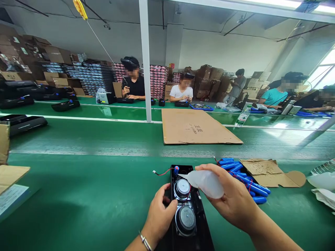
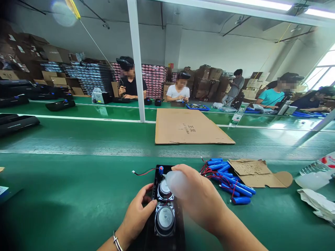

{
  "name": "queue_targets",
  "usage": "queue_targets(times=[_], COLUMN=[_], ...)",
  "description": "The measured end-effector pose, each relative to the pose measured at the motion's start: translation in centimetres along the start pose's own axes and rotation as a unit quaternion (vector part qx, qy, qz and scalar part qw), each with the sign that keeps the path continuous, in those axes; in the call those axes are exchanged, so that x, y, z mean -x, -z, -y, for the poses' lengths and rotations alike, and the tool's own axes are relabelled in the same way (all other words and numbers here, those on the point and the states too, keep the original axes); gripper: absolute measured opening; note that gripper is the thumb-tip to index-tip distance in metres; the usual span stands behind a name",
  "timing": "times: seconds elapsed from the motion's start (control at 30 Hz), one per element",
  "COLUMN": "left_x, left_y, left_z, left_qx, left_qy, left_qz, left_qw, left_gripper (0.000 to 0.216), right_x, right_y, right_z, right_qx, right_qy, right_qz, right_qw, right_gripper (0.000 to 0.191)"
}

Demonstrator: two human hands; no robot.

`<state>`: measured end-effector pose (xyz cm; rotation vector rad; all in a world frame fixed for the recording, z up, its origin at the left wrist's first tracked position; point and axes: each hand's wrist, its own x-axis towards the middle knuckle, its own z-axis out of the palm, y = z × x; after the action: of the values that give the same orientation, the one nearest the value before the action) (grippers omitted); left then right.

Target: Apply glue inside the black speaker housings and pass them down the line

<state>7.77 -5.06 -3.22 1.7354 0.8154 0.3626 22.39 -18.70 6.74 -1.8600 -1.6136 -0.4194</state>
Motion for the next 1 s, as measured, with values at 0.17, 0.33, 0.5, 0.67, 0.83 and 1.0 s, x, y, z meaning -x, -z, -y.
queue_targets(times=[0.17, 0.33, 0.5, 0.67, 0.83, 1.0], left_x=[0.1, 0.1, 0.2, 0.1, 0.0, -0.7], left_y=[0.0, 0.0, 0.0, 0.0, 0.1, 0.0], left_z=[-0.3, -0.1, -0.3, -0.4, 0.3, 1.5], left_qx=[0.003, 0.003, -0.001, 0.005, -0.011, -0.014], left_qy=[0.006, 0.001, 0.012, 0.012, 0.003, -0.001], left_qz=[0.004, 0.002, 0.0, 0.001, 0.008, 0.01], left_qw=[1.0, 1.0, 1.0, 1.0, 1.0, 1.0], left_gripper=[0.058, 0.055, 0.054, 0.055, 0.058, 0.065], right_x=[0.3, 0.2, 0.2, 1.2, 3.7, 9.8], right_y=[0.0, -0.3, -0.8, 0.2, 3.4, 5.4], right_z=[-0.4, -0.8, -1.1, -1.3, -5.7, -16.2], right_qx=[-0.017, -0.016, -0.035, -0.106, -0.229, -0.112], right_qy=[-0.007, -0.016, -0.025, -0.071, -0.213, -0.386], right_qz=[-0.01, -0.016, -0.024, -0.025, -0.254, -0.516], right_qw=[1.0, 1.0, 0.999, 0.992, 0.916, 0.757], right_gripper=[0.033, 0.032, 0.034, 0.035, 0.043, 0.054])
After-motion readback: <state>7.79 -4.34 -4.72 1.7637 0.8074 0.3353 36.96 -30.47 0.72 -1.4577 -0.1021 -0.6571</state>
